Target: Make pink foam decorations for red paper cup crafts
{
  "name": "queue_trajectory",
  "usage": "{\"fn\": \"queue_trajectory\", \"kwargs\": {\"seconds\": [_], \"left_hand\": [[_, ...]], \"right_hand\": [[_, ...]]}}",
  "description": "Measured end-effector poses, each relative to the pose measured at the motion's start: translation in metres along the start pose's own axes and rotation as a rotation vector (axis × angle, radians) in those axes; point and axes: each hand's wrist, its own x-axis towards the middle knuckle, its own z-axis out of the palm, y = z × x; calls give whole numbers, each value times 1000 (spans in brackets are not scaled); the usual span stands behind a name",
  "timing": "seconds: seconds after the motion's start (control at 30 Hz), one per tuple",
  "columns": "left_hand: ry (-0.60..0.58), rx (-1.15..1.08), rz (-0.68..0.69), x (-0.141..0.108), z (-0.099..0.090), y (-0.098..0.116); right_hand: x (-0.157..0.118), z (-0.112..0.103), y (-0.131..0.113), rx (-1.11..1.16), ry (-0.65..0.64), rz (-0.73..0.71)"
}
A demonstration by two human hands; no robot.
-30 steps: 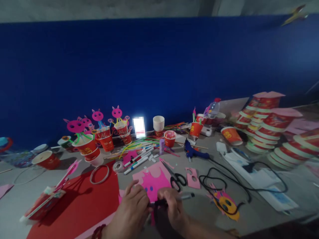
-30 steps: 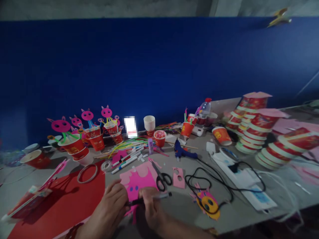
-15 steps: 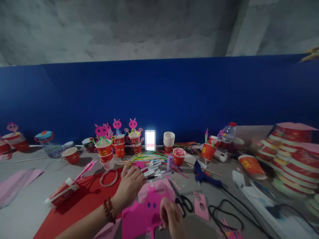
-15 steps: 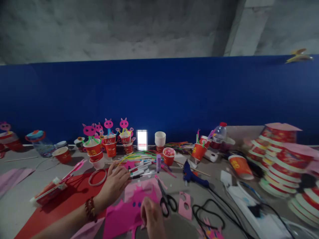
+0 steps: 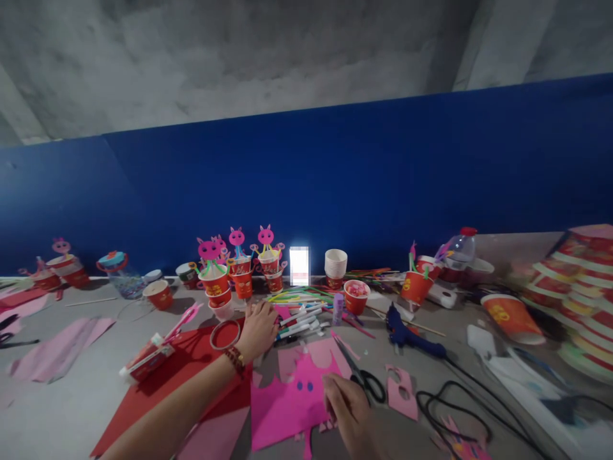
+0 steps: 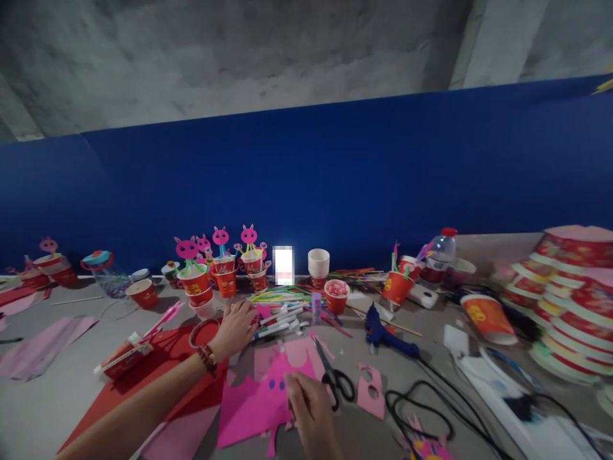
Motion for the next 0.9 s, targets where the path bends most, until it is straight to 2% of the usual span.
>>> {"fn": "queue_trajectory", "kwargs": {"seconds": [0.1, 0.2, 0.3, 0.4, 0.5, 0.57, 0.63, 0.77, 0.9], "left_hand": [[-41, 13, 8, 11, 6, -4], [-44, 8, 4, 15, 4, -5], [-1, -14, -40, 11, -10, -9], [49, -61, -67, -7, -33, -7], [60, -134, 6, -37, -60, 12], [104, -261, 146, -58, -76, 32], [166, -403, 286, -75, -88, 51], [118, -481, 370, -90, -97, 69], [11, -517, 415, -100, -102, 78]], "right_hand": [[2, 1, 2, -66, -18, -13], [4, -1, 3, -103, -2, -56], [6, -5, 3, -93, 28, -62], [9, -8, 1, -28, 30, -20], [10, -6, -2, 104, -38, 84], [8, -2, -7, 203, -124, 141], [3, 1, -15, 231, -197, 122], [-11, 4, -40, 72, -205, -3], [-24, 1, -65, 25, -232, -2]]}}
